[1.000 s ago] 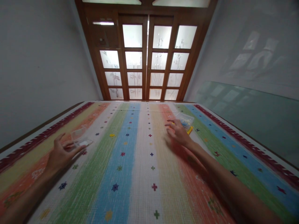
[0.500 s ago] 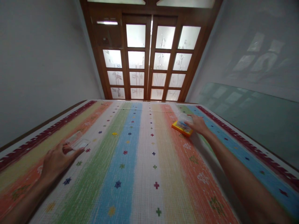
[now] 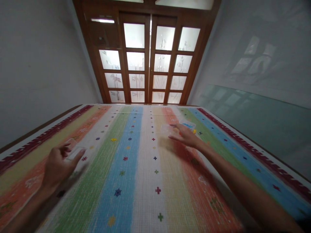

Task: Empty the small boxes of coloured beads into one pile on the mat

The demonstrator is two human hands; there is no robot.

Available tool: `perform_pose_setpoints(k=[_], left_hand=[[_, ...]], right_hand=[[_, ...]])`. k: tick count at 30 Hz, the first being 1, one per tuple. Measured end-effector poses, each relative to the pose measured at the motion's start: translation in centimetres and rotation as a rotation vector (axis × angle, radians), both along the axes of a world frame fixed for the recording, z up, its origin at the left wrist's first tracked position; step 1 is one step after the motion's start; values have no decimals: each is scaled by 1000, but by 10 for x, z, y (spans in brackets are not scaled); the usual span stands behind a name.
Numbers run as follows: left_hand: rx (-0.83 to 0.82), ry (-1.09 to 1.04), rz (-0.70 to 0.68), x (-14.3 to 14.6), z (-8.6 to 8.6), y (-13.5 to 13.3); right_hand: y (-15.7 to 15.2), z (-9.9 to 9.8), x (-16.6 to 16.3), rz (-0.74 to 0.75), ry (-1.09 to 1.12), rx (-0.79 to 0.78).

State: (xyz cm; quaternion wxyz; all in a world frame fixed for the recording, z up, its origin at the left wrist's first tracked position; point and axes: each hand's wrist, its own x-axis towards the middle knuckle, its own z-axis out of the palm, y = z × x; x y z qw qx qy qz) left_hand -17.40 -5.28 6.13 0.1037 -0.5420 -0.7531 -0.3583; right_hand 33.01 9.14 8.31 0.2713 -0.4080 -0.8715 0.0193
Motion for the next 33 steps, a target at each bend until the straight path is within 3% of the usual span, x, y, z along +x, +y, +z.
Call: perform_pose_setpoints(k=[6,10,15,25,28,33], left_hand=[[-112,-59,-672,99,-13,8],[-277,-63,-910,141,-24,16],[-325,-84,-988,155,-29,23],[-323,-190,-996,156,-33,26],[-342,-264,-953,157,-31,27],[-436,-467,-899,159,-28,28]], right_hand=[[-54,-17,-78,368,-156,-178],[-69,-26,-106,468,-183,-159],[-78,-34,-115,460,-311,-13],[-106,-45,-141,348,-713,397],[-105,-45,-141,333,-748,436],[-98,-39,-139,384,-712,364]])
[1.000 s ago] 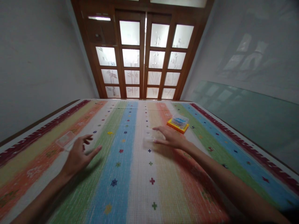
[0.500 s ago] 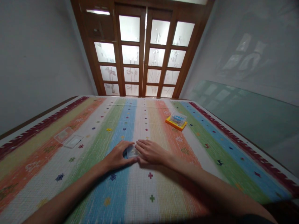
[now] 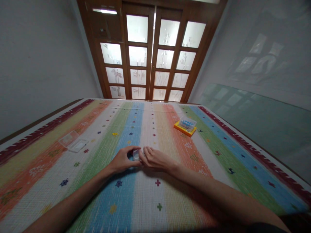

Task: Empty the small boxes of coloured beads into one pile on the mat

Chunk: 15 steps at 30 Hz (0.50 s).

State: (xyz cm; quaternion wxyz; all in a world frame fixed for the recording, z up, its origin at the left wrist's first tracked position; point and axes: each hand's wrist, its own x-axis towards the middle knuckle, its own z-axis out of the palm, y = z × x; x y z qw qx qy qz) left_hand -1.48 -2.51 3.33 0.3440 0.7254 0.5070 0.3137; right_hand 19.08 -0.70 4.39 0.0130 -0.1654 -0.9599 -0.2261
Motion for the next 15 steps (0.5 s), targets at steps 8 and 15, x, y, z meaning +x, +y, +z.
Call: perform_pose_setpoints(k=[8,15], left_hand=[[-55,-56,-2,0,-4,1],[-64,-74,-37,-1,-4,2]], right_hand=[[0,7,-3,-13,-65,35],[-8,13,-9,-39,-96,42]])
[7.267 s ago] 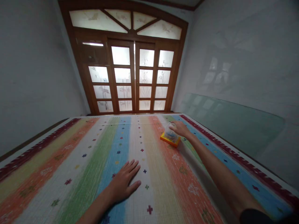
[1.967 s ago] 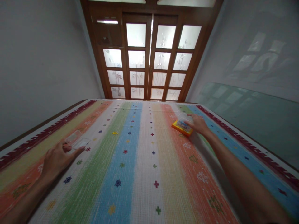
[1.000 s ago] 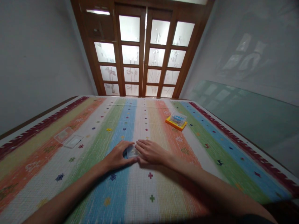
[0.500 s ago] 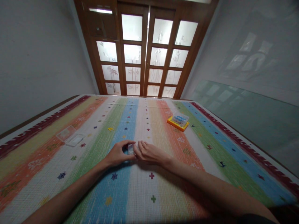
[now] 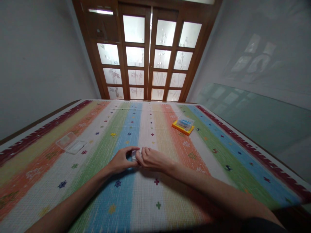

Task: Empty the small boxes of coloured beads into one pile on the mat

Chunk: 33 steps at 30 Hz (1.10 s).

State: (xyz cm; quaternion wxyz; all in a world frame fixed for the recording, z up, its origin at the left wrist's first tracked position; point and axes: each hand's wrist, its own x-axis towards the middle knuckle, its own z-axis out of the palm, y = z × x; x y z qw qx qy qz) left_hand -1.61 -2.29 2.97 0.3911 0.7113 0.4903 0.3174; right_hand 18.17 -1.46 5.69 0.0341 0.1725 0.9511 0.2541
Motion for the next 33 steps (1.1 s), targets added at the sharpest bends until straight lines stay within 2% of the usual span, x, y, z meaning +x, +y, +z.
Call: perform_pose_setpoints(k=[7,12,17,20,22,26,29,33], left_hand=[[33,23,-1,-4,-3,1],[45,26,1,-4,-5,1],[24,25,-12,-4,-5,2],[38,58,-12,-3,-2,-1],[57,67,-8,-2,0,-3],[65,26,-17,-1,-2,-7],[60,-96,-35,-2,-6,-7],[19,-261,-57,-5,-4,-9]], right_hand=[[-7,-6,2,-22,121,-11],[-4,-9,7,31,90,-3],[-6,-14,2,6,83,55],[-7,-11,-1,-2,61,49],[-3,-5,0,-12,88,-32],[18,12,12,-92,262,-320],[37,21,22,-129,535,-557],[57,21,26,-139,967,-1031]])
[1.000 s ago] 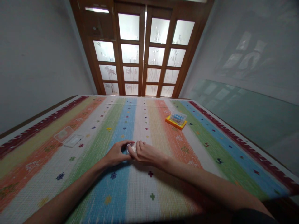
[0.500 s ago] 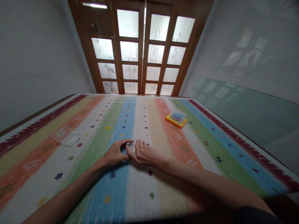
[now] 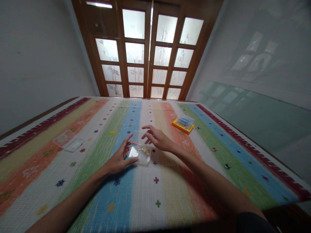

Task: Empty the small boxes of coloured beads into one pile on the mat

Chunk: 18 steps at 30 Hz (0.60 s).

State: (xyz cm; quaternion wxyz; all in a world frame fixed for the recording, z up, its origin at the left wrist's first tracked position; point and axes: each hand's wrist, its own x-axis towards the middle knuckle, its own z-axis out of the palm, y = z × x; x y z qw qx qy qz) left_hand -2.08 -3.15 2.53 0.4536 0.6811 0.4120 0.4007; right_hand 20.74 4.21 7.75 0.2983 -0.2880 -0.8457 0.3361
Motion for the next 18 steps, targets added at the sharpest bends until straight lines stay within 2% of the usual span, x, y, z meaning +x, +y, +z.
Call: perform_pose_setpoints(k=[3,7,12,15,18], left_hand=[[-32,-33,-37,-4,4,-1],[-59,-35,-61,-15,9,2],[-129,-47,-37,-42,15,6],[-124,-15,89,-67,21,7],[-74,22,273,-97,29,11]], right_hand=[[9,-5,-5,-9,224,-297],[17,-9,-15,-26,352,-488],[20,-16,-19,-126,294,-599],[21,-27,-11,-150,193,-626],[19,-37,0,-92,85,-568]])
